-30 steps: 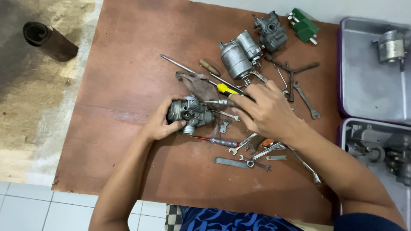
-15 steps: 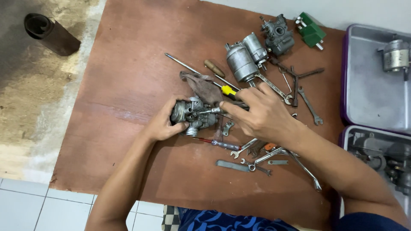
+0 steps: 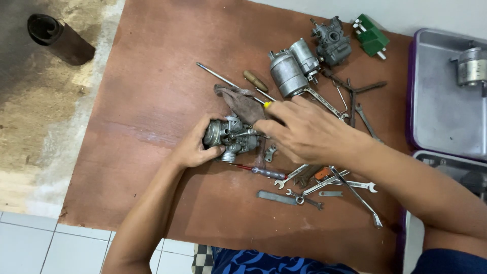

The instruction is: Inspecting and reassembling motorcycle carburetors at a workbench using tools.

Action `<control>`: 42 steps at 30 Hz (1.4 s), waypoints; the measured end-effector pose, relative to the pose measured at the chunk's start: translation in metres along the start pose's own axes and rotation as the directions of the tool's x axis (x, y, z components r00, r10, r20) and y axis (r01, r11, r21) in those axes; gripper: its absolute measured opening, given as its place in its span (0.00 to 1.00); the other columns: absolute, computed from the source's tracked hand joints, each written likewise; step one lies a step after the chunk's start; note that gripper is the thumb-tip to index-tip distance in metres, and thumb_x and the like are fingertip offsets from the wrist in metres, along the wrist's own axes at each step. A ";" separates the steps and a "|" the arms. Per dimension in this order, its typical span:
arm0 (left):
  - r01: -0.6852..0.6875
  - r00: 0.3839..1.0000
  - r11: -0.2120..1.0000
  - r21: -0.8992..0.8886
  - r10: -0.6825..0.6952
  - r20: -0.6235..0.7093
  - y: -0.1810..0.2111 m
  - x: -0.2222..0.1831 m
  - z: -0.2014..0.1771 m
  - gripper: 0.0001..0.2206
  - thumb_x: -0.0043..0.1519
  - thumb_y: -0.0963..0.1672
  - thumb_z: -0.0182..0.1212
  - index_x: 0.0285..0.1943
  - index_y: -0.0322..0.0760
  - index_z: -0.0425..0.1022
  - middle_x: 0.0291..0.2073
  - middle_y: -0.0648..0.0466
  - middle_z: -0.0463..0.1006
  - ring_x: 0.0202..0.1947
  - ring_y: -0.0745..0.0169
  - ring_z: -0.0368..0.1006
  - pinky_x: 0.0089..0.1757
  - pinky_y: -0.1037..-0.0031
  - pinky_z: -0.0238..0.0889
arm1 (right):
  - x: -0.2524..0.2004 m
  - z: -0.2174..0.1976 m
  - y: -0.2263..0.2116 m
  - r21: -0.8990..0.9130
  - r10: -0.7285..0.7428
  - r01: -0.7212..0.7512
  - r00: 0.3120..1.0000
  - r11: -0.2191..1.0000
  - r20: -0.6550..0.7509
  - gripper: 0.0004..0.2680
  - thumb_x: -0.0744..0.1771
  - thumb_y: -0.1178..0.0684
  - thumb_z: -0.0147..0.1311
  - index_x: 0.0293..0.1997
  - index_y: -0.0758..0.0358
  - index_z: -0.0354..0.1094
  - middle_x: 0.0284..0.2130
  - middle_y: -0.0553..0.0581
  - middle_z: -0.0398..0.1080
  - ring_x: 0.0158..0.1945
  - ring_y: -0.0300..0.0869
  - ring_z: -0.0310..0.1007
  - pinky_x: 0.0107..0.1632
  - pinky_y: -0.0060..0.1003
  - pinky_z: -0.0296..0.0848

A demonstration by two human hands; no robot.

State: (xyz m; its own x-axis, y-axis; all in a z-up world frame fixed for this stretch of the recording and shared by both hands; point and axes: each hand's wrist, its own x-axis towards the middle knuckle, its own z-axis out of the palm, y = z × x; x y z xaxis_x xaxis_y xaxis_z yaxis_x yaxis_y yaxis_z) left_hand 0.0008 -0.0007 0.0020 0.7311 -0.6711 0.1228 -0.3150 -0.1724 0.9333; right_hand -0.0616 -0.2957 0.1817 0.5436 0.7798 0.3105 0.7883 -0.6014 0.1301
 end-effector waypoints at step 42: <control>-0.056 0.994 0.987 0.151 0.069 -0.082 0.011 0.002 0.004 0.33 0.44 0.48 0.74 0.60 0.41 0.69 0.39 0.40 0.74 0.43 0.32 0.74 0.44 0.50 0.66 | 0.056 -0.002 0.024 -0.211 -0.792 0.910 0.414 0.356 0.450 0.12 0.66 0.54 0.43 0.25 0.68 0.71 0.25 0.63 0.67 0.14 0.40 0.63 0.18 0.31 0.61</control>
State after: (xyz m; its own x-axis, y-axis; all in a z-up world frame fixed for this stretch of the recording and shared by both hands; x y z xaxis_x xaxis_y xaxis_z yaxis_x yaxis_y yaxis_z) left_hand -0.0038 -0.0066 0.0112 0.7547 -0.6200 0.2143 -0.4432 -0.2409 0.8635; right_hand -0.0131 -0.2671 0.2040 -0.2694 0.8769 -0.3980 0.7143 0.4591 0.5281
